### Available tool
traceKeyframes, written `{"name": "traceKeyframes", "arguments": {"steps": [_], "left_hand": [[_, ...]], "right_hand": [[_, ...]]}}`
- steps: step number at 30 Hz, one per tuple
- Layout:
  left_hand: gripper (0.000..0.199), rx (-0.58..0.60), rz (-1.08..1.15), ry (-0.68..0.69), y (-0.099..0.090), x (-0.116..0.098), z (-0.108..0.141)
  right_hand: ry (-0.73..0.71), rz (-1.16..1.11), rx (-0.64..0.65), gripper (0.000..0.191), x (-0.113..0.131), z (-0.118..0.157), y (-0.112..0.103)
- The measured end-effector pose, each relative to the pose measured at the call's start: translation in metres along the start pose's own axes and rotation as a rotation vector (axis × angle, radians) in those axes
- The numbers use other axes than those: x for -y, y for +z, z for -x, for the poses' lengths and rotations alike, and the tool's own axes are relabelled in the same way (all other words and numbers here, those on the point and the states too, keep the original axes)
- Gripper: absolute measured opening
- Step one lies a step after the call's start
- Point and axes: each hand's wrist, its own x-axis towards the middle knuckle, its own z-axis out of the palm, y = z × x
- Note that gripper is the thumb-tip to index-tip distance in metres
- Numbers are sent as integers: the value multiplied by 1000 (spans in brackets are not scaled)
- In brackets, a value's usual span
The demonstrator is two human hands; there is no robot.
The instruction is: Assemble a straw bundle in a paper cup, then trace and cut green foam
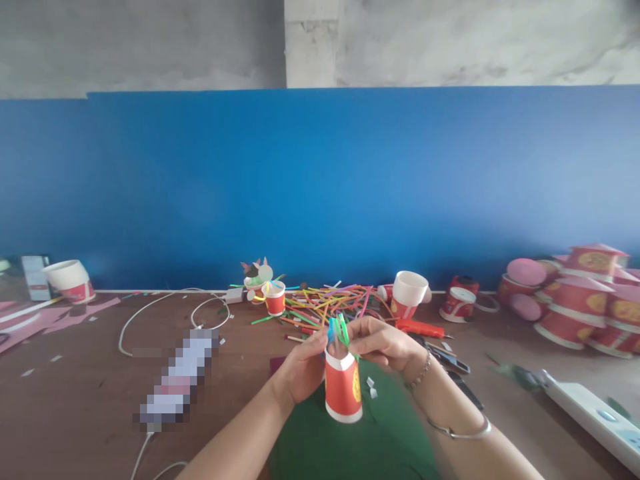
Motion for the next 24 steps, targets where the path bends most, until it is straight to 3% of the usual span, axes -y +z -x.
{"name": "traceKeyframes", "arguments": {"steps": [8, 14, 19, 24], "left_hand": [[27, 53, -14, 24, 1, -4, -1], [47, 112, -58, -30, 4, -16, -1], [43, 153, -114, -6, -10, -17, 4], [37, 282, -205, -94, -24, -15, 5]], "right_hand": [[-17, -10, 9, 21, 1, 2, 0], [-97, -228, 70, 23, -8, 0, -7], [-124, -286, 115, 25, -11, -1, -7], [-91, -279, 169, 27, -10, -1, -3]]}}
